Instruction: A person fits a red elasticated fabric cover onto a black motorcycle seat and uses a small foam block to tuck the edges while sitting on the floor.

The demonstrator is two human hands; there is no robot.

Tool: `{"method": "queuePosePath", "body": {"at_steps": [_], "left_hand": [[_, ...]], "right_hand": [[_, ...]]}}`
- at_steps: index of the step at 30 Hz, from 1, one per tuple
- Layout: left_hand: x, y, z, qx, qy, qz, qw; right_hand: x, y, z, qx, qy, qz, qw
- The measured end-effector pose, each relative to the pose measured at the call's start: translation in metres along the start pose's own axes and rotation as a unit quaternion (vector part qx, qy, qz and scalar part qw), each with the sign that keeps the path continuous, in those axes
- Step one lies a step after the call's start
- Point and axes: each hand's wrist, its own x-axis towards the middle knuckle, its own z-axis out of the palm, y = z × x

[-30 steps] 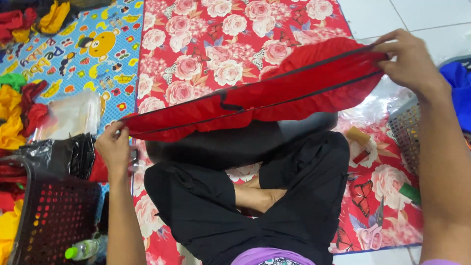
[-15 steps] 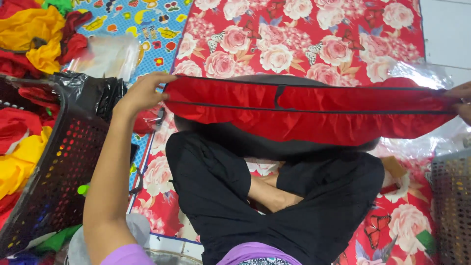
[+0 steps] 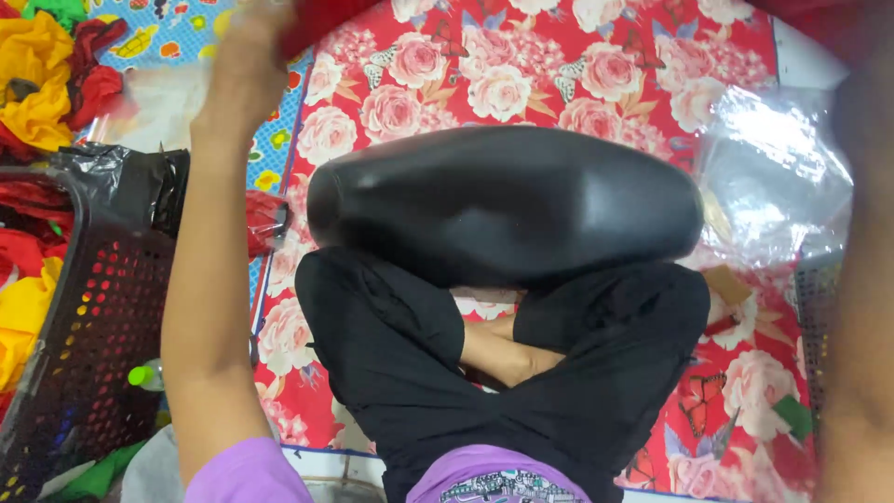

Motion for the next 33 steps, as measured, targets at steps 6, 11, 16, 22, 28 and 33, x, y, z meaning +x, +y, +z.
{"method": "queuePosePath", "body": {"at_steps": [6, 11, 16, 22, 28, 33], "left_hand": [[-0.048, -0.002, 0.02, -0.162, -0.288, -0.284, 0.9], [-0.068, -0.017, 0.024, -0.154, -0.155, -0.226, 0.949], [-0.066, -0.003, 0.018, -0.121, -0.035, -0.163, 0.978], [-0.092, -0.004, 0.031, -0.098, 0.032, -0.173, 0.979], [-0.113, 0.036, 0.046, -0.054, 0.06, -0.241, 0.967], [-0.137, 0.092, 0.056, -0.214, 0.114, -0.481, 0.843]], "right_hand": [[-0.019, -0.066, 0.006, 0.074, -0.373, 0.347, 0.857], [-0.048, -0.035, 0.014, -0.04, -0.259, 0.242, 0.934], [-0.041, -0.046, 0.005, -0.237, -0.202, 0.191, 0.931], [-0.019, -0.097, -0.01, 0.237, -0.042, 0.507, 0.828], [-0.04, -0.108, 0.017, 0.459, 0.193, 0.634, 0.592], [-0.112, -0.1, 0.064, 0.659, 0.289, 0.587, 0.37]]}}
